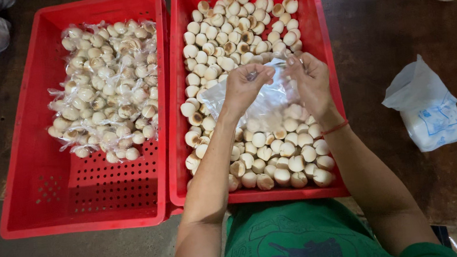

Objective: The person puts small white buns from a red crate into plastic bags by hand, placing several items into a bag and then setting it aside.

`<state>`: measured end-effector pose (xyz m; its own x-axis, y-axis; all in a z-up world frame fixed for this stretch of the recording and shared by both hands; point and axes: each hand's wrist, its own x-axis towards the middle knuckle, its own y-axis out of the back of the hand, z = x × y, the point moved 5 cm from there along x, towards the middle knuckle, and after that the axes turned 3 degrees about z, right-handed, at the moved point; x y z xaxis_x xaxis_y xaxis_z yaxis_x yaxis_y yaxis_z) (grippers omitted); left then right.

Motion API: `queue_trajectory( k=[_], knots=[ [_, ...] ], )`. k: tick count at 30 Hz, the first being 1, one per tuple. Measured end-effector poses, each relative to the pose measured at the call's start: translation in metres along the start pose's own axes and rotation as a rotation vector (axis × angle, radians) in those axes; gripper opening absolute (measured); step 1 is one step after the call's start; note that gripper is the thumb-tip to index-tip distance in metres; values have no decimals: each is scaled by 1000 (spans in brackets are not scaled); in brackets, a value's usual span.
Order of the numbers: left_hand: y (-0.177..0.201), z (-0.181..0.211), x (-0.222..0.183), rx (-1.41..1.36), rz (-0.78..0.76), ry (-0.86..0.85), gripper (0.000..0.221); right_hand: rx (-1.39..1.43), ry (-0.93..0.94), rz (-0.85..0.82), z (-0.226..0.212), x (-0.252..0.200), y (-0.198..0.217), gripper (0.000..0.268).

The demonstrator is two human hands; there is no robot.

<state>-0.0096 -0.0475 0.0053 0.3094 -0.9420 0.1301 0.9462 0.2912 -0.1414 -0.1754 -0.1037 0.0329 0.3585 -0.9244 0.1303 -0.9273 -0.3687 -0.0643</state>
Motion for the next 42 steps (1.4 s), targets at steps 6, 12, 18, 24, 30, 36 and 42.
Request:
queue_trajectory(
  k=[6,12,18,24,30,36,42],
  knots=[
    [-1,6,0,-52,19,36,18,28,110,-26,-6,0,-1,23],
    [3,17,-8,177,129,-3,24,-43,152,-23,-13,-4,-1,26],
    [1,12,-7,96,3,-24,18,-212,237,116,-19,-7,1,11],
    [-6,-16,-3,-368,17,308,19,-600,682,-35,-48,-23,-25,15],
    [-12,-22,-6,-320,28,269,16,123,119,-10,-13,-12,-8,8],
    [25,-5,3,-203,256,215,20,-181,222,130,-26,7,1,5],
    [6,-24,-3,-616,51,475,29,-269,439,-245,-62,-5,-49,6]
  ],
)
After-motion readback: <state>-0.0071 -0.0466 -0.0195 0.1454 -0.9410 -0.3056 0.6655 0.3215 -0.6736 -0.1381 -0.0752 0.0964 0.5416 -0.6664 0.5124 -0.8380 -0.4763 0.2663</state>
